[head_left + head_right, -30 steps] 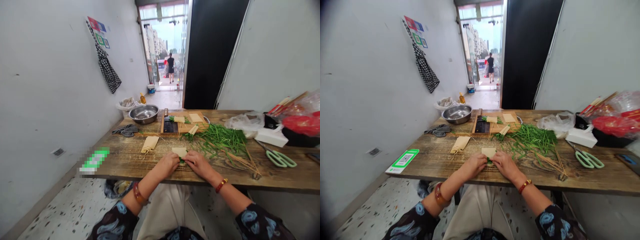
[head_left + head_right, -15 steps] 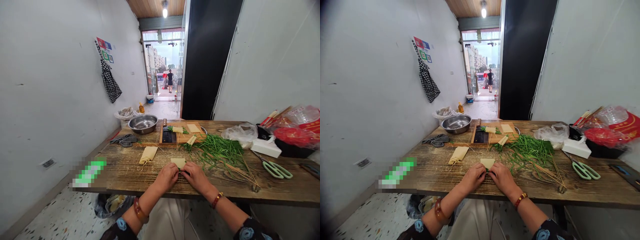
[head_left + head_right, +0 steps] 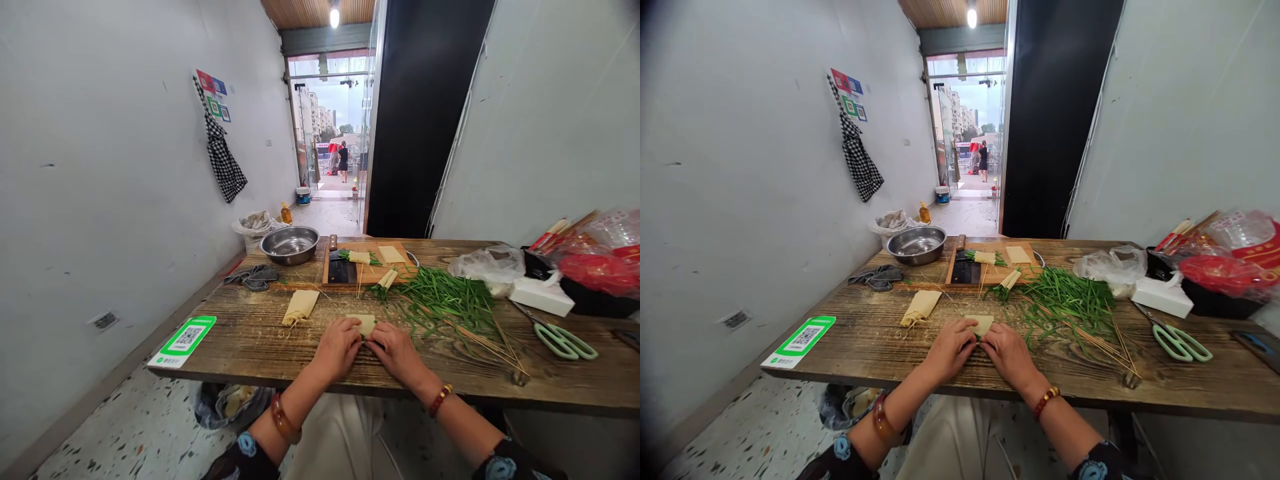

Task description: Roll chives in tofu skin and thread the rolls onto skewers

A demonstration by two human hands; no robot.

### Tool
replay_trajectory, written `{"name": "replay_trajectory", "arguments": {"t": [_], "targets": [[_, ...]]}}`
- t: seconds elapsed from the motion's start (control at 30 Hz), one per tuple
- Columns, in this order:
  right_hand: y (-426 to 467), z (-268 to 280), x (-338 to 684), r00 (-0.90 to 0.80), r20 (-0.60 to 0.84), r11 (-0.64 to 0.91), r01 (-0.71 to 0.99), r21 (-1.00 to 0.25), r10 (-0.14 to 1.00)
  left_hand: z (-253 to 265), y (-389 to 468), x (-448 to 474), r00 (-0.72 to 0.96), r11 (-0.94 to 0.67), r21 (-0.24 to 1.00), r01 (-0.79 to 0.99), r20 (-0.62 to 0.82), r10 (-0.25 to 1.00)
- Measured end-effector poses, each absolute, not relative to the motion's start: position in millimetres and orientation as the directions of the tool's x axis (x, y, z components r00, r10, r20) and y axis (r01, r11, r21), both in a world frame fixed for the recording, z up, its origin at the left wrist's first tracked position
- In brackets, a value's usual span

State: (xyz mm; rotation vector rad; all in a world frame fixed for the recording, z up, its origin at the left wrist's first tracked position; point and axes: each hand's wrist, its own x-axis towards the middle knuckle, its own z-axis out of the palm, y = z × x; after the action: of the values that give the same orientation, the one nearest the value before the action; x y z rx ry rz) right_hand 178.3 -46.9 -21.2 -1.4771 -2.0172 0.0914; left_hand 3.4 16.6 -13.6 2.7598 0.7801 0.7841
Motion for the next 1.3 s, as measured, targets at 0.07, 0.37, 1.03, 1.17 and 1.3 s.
{"name": "replay_trajectory", "arguments": {"t": [0.07, 0.37, 1.03, 1.17, 1.3], "targets": [[-47.0, -21.2, 178.6, -0.179, 0.447, 0.375, 0.836, -0.4, 0.876, -13.2, 16.8, 3.6, 0.729, -0.854, 0.301, 0.424, 0.447, 0.519], [-47.3, -25.4, 179.3, -0.164, 0.456, 0.35, 0.865, -0.36, 0.875, -16.6, 10.6, 2.9, 0.792, -0.901, 0.031, 0.433, 0.464, 0.397], [-51.3, -16.2, 179.0, -0.196, 0.445, 0.34, 0.901, -0.271, 0.874, -11.9, 8.2, 3.8, 0.804, -0.888, -0.026, 0.459, 0.439, 0.402], [-51.1, -16.0, 179.5, -0.206, 0.442, 0.345, 0.902, -0.259, 0.873, -11.7, 9.3, 4.6, 0.81, -0.891, -0.044, 0.453, 0.438, 0.39], [-50.2, -16.1, 180.8, -0.194, 0.443, 0.345, 0.892, -0.291, 0.875, -13.5, 9.0, 4.9, 0.795, -0.883, -0.041, 0.467, 0.456, 0.399]]}}
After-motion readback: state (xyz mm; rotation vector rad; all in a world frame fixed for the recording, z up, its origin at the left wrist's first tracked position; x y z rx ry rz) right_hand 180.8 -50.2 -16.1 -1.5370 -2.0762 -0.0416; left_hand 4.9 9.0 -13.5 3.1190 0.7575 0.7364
